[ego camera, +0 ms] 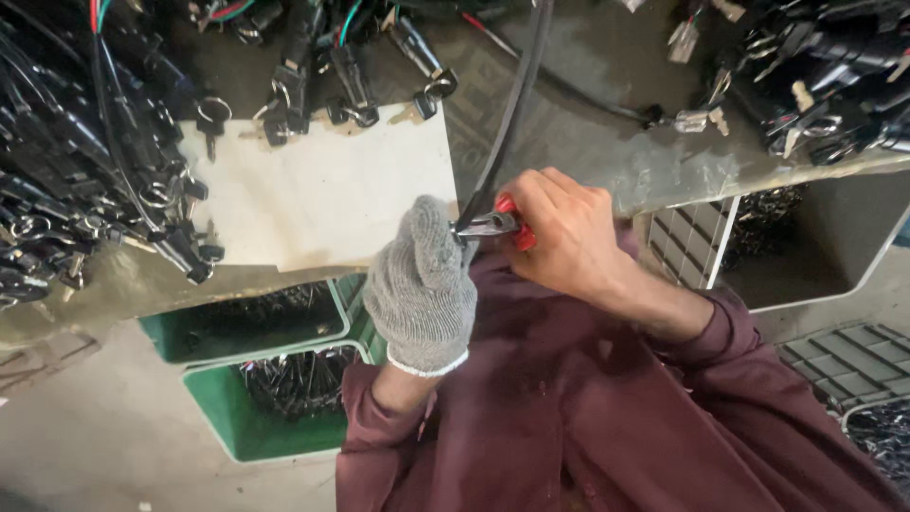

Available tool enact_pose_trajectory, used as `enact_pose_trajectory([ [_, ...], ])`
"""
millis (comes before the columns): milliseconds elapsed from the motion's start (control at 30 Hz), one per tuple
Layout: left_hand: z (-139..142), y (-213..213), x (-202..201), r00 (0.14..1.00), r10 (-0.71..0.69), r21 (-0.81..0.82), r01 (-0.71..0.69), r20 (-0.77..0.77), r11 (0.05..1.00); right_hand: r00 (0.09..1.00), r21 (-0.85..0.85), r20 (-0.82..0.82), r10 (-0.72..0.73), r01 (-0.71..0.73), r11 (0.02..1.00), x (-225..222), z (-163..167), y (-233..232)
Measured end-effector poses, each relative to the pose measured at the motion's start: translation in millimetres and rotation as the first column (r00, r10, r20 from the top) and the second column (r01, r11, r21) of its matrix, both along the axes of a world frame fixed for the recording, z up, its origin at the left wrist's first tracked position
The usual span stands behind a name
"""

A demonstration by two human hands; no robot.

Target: The person repeatedly picks up black wire assemblies with exposed red and green conductors, positions a small black connector over the wire end, and uses red-handled pliers to crimp the connector onto the wire. The person then places the finished assembly on the table and repeats the process with the next wire.

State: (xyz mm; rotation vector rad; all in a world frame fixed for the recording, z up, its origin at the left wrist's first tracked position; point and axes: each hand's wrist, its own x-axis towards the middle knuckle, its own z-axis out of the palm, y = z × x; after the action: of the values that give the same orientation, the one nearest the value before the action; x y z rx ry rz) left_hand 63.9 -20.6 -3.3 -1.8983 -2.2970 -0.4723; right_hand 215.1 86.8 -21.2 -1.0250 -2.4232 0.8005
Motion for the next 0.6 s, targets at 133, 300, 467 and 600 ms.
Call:
enact_pose_trajectory([
  [133,20.0,4.9,-5.5,0.987,-0.019,-0.065,0.029,0.158,0.997,0.997,-0.159,-0.071,0.022,-0.033,0.987,-5.1,7.4,-3.7],
  [300,50.5,17.4,-29.7,0.631,-0.131,-0.077,0.291,0.765,0.954,0.984,0.017,-0.151,0.095,-0.094,0.995,-11.1,-13.5,14.9],
  [467,47.6,13.3,-43.1,0.049,-0.031,0.005,0.453,0.998,0.891,0.88,-0.013,-0.343,0.328,-0.353,0.935,-11.9,-39.4,36.2],
  [600,46.6,6.7,-39.0,0.057,-0.055,0.027,0.409,0.997,0.912,0.868,-0.071,-0.355,0.349,-0.397,0.915,-13.5,-25.5,41.8],
])
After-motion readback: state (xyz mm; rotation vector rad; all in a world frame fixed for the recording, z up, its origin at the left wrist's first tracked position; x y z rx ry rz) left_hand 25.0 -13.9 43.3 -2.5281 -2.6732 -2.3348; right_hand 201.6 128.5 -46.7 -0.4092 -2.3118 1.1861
